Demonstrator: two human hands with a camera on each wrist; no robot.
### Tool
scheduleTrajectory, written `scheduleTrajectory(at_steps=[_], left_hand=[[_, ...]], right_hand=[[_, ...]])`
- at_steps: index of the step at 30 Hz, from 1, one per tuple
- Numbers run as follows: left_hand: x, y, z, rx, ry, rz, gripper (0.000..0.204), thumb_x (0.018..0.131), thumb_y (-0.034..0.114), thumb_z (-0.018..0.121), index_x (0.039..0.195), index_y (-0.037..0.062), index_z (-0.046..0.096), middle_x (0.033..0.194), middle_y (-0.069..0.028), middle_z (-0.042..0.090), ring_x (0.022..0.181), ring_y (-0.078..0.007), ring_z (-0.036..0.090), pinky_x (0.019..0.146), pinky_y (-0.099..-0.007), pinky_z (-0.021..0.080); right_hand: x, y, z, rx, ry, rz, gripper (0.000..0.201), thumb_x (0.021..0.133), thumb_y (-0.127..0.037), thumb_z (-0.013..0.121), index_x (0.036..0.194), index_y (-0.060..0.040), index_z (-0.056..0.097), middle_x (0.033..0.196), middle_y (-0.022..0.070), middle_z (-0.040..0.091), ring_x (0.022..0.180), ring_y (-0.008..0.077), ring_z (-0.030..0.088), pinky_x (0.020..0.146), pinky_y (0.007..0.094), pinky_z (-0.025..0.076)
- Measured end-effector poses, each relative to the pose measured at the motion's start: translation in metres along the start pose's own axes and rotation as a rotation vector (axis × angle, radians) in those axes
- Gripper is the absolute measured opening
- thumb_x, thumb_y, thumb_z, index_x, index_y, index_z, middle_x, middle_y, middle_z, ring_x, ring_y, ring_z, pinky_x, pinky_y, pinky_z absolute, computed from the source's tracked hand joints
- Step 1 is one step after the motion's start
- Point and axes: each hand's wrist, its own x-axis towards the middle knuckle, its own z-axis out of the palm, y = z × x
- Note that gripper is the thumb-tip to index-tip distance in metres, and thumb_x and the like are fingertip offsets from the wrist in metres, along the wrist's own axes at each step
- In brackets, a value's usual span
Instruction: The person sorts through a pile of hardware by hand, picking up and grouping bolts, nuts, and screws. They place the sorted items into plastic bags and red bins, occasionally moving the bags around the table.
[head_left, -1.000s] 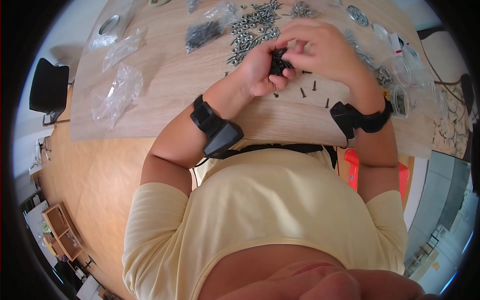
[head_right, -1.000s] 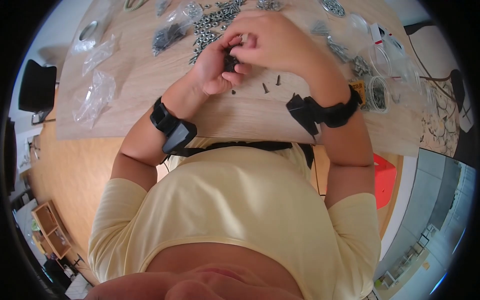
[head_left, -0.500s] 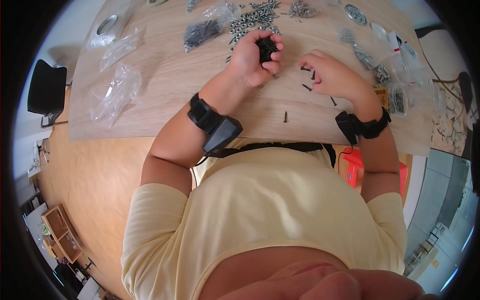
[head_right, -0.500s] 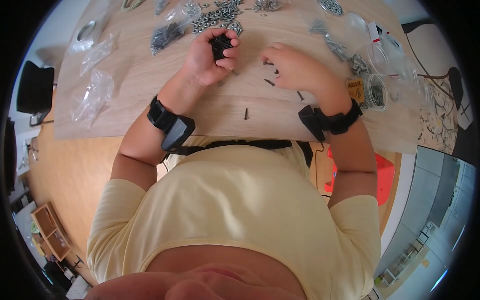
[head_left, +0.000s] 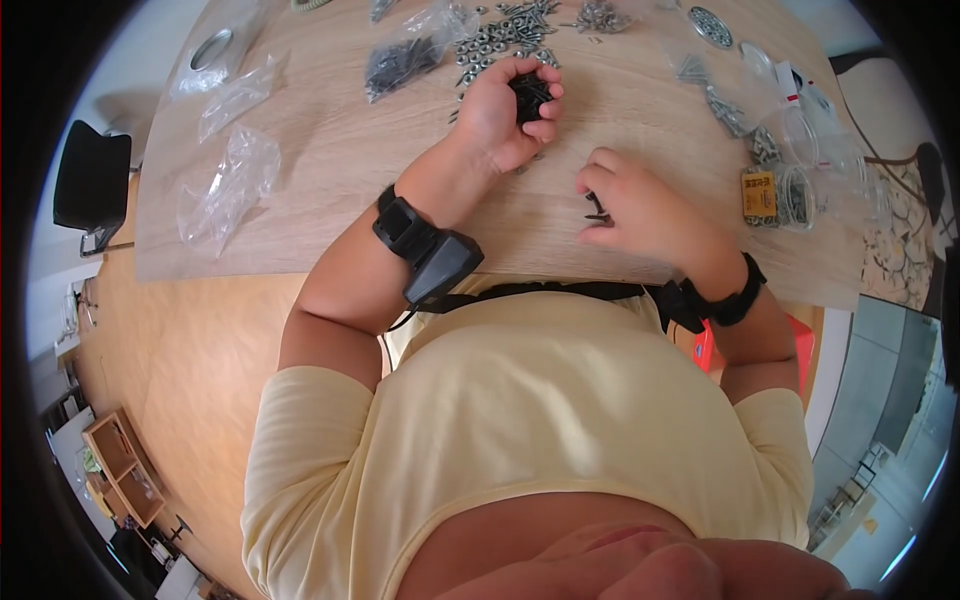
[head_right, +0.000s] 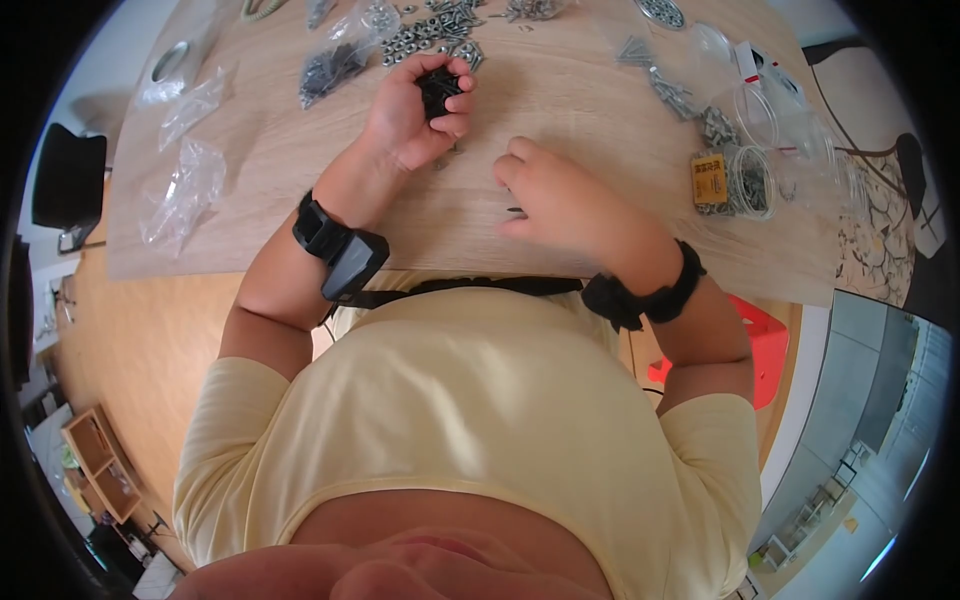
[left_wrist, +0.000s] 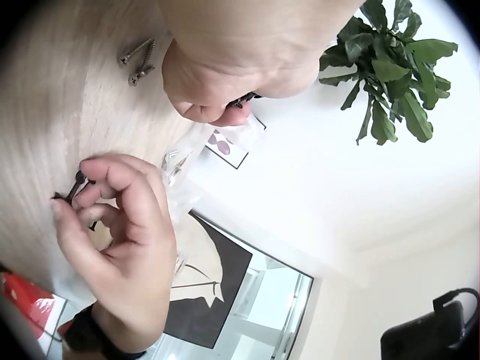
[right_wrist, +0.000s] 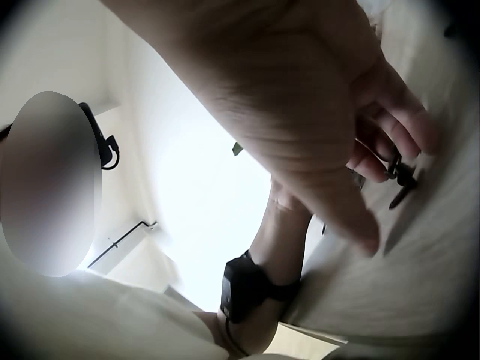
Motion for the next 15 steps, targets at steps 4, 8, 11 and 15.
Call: scheduleTrajectory(at_steps=[4,8,11,15], left_hand=[[0.000,0.000,0.000,-0.001,0.006,0.004,0.019,0.088,0.022,0.043,0.082,0.0054,0.052,0.075,-0.0066,0.054,0.057,-0.0132,0.045,0.038,-0.0204,0.029],[-0.004,-0.001,0.004,0.016,0.025,0.022,0.020,0.089,0.022,0.043,0.082,0.0052,0.052,0.076,-0.0065,0.054,0.057,-0.0130,0.044,0.038,-0.0203,0.029],[-0.003,-0.001,0.004,0.039,0.047,0.040,0.021,0.089,0.023,0.043,0.082,0.0050,0.052,0.076,-0.0064,0.053,0.057,-0.0128,0.044,0.039,-0.0203,0.029],[-0.002,-0.002,0.003,0.032,0.036,0.038,0.021,0.089,0.023,0.043,0.083,0.0046,0.052,0.076,-0.0062,0.053,0.057,-0.0126,0.044,0.039,-0.0204,0.029]], right_hand=[[-0.017,0.001,0.008,-0.022,0.115,-0.032,0.019,0.067,0.000,0.061,0.085,0.0003,0.055,0.091,0.0148,0.052,0.083,0.0339,0.055,0.071,0.0401,0.047],[-0.037,0.005,0.011,-0.039,0.219,0.008,0.017,0.068,0.007,0.057,0.083,0.0005,0.054,0.085,0.0133,0.052,0.073,0.0308,0.055,0.064,0.0359,0.046],[-0.046,0.014,0.015,-0.101,0.289,0.059,0.016,0.067,0.007,0.057,0.081,0.0000,0.054,0.084,0.0126,0.054,0.073,0.0303,0.056,0.063,0.0359,0.046],[-0.056,0.019,0.012,-0.148,0.353,0.094,0.018,0.067,0.007,0.057,0.083,-0.0011,0.055,0.084,0.0120,0.055,0.072,0.0296,0.056,0.063,0.0354,0.047]])
